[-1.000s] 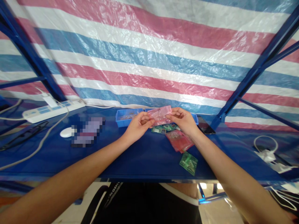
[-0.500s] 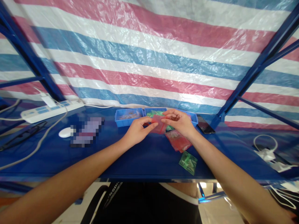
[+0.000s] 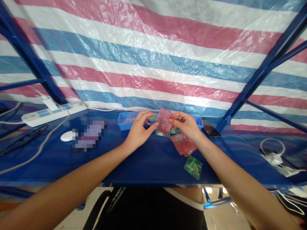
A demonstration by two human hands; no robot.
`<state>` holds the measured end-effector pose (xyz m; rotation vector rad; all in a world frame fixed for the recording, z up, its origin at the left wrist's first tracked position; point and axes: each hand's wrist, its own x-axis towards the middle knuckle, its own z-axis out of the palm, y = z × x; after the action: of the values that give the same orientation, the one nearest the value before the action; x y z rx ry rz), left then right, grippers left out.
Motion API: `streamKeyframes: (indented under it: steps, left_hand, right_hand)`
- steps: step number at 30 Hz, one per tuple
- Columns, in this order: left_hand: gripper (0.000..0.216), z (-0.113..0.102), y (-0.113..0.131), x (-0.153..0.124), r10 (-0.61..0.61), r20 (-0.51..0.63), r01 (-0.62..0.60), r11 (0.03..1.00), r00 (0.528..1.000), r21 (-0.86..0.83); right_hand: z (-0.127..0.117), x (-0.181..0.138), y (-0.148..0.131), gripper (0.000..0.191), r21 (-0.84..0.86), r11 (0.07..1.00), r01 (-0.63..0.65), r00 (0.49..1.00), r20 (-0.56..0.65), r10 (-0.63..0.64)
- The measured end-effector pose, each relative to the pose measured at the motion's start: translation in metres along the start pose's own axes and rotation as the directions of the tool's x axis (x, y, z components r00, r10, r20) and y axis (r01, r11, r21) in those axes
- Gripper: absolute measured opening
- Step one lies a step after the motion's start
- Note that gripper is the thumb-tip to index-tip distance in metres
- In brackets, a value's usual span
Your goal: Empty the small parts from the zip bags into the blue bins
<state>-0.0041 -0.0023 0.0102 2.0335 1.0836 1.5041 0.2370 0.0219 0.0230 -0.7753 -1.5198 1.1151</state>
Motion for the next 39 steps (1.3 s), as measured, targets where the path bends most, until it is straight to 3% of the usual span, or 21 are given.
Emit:
streamKeyframes:
  steps: [3, 6, 11, 16, 18, 24, 31, 39]
  left_hand:
    - [0.043, 0.0, 0.012, -0.003, 0.081, 0.129, -0.086, 0.996, 0.988, 0.034]
    - [0.043, 0.002, 0.017, -0.006, 0.086, 0.225, -0.088, 0.996, 0.97, -0.003]
    - [0.037, 0.002, 0.007, -0.004, -0.093, 0.175, 0.106, 0.992, 0.98, -0.064]
    - [0.04, -0.001, -0.002, 0.002, -0.193, 0.136, 0.211, 0.967, 0.972, -0.142]
    - [0.04, 0.0, -0.002, 0.003, -0.204, 0.149, 0.23, 0.955, 0.968, -0.185]
    - [0.047, 0.003, -0.001, 0.001, -0.256, 0.212, 0.3, 0.93, 0.943, -0.213]
    - [0.047, 0.004, 0.001, 0.0, -0.286, 0.249, 0.35, 0.896, 0.925, -0.273]
    - [0.046, 0.007, -0.005, -0.002, -0.266, 0.322, 0.369, 0.873, 0.909, -0.32]
  right_hand:
    - [0.004, -0.002, -0.001, 0.043, 0.04, 0.999, -0.014, 0.999, 0.043, 0.013]
    - [0.01, -0.007, -0.004, 0.04, 0.095, 0.993, -0.063, 0.99, 0.131, 0.05]
    - [0.013, -0.011, -0.013, 0.046, 0.132, 0.986, -0.106, 0.976, 0.204, 0.078]
    - [0.004, -0.004, -0.009, 0.044, 0.036, 0.999, 0.001, 0.999, -0.035, 0.0]
    - [0.001, -0.001, -0.004, 0.047, 0.019, 1.0, 0.02, 0.998, -0.063, -0.019]
    - [0.004, 0.0, 0.01, 0.052, 0.001, 1.0, -0.029, 0.996, 0.08, 0.029]
    - [0.003, 0.0, 0.008, 0.061, -0.05, 0.999, -0.003, 1.0, -0.016, 0.002]
    - [0.002, -0.003, 0.006, 0.041, 0.022, 1.0, -0.021, 0.988, 0.151, 0.018]
